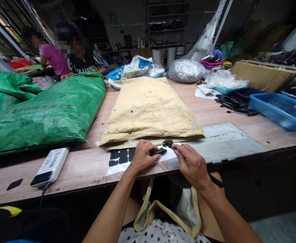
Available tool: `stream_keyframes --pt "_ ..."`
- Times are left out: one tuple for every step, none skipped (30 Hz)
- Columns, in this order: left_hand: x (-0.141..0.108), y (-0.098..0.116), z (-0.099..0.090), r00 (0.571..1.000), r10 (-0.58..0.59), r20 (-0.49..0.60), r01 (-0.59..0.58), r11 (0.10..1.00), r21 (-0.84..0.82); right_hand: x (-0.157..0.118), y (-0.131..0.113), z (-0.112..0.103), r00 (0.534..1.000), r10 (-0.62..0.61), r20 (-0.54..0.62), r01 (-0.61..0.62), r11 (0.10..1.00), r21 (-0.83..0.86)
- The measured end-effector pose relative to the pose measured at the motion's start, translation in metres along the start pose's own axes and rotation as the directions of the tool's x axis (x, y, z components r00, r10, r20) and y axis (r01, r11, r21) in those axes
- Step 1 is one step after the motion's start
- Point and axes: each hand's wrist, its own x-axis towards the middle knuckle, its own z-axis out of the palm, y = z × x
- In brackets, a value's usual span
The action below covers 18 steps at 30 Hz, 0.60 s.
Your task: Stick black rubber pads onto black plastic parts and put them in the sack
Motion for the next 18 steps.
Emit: stream_keyframes --pt "0.000 0.000 0.000 1.000 -0.004 0.000 0.004 1.000 -0.001 0.000 -0.005 0.000 1.000 -0.008 0.016 0.008 1.000 0.006" --pt "0.000 0.000 0.000 1.000 -0.007 0.000 0.007 1.000 -0.002 0.001 -0.009 0.000 1.000 -0.015 0.026 0.015 1.000 0.004" --pt "0.000 0.000 0.000 1.000 -0.008 0.001 0.008 1.000 -0.003 0.001 -0.012 0.001 0.999 -0.023 0.031 0.023 1.000 -0.002" --pt "0.000 0.001 0.000 1.000 -0.008 0.003 0.008 1.000 -0.003 0.000 -0.015 0.001 0.999 -0.030 0.033 0.030 1.000 -0.009" --pt "0.000 0.001 -0.001 1.000 -0.009 0.006 0.009 1.000 0.001 -0.001 -0.017 0.002 0.999 -0.038 0.035 0.039 0.999 -0.019" --pt "0.000 0.002 -0.001 1.000 -0.012 0.009 0.012 1.000 0.006 -0.002 -0.018 0.004 0.998 -0.048 0.044 0.049 0.998 -0.036" --pt "0.000 0.002 -0.001 1.000 -0.014 0.013 0.014 1.000 0.013 -0.004 -0.019 0.005 0.996 -0.057 0.063 0.061 0.996 -0.058" --pt "0.000 0.002 -0.001 1.000 -0.016 0.016 0.016 1.000 0.018 -0.005 -0.019 0.007 0.994 -0.062 0.087 0.070 0.994 -0.082" --pt "0.000 0.002 -0.001 1.000 -0.017 0.016 0.016 1.000 0.020 -0.006 -0.018 0.008 0.992 -0.061 0.111 0.072 0.992 -0.104" --pt "0.000 0.002 -0.001 1.000 -0.014 0.012 0.014 1.000 0.019 -0.007 -0.017 0.009 0.990 -0.053 0.128 0.069 0.990 -0.123" --pt "0.000 0.001 -0.001 1.000 -0.010 0.008 0.010 1.000 0.014 -0.007 -0.016 0.009 0.990 -0.040 0.134 0.059 0.989 -0.136" --pt "0.000 0.000 0.000 1.000 -0.006 0.004 0.006 1.000 0.008 -0.006 -0.015 0.008 0.991 -0.027 0.128 0.046 0.989 -0.141" --pt "0.000 -0.001 0.001 1.000 -0.002 0.001 0.002 1.000 0.004 -0.005 -0.014 0.007 0.994 -0.018 0.107 0.033 0.990 -0.139" --pt "0.000 -0.002 0.001 1.000 0.001 -0.001 -0.001 1.000 0.001 -0.004 -0.014 0.006 0.997 -0.014 0.079 0.024 0.991 -0.133" --pt "0.000 -0.003 0.002 1.000 0.002 -0.002 -0.002 1.000 0.001 -0.004 -0.013 0.005 0.999 -0.014 0.050 0.021 0.992 -0.127" --pt "0.000 -0.003 0.002 1.000 0.001 0.000 -0.001 1.000 0.002 -0.003 -0.012 0.004 0.999 -0.016 0.028 0.019 0.992 -0.121" --pt "0.000 -0.004 0.002 1.000 -0.003 0.001 0.003 1.000 0.005 -0.003 -0.012 0.003 1.000 -0.017 0.021 0.019 0.992 -0.121" --pt "0.000 -0.004 0.002 1.000 -0.007 0.001 0.007 1.000 0.007 -0.004 -0.011 0.003 0.999 -0.015 0.028 0.019 0.992 -0.126"
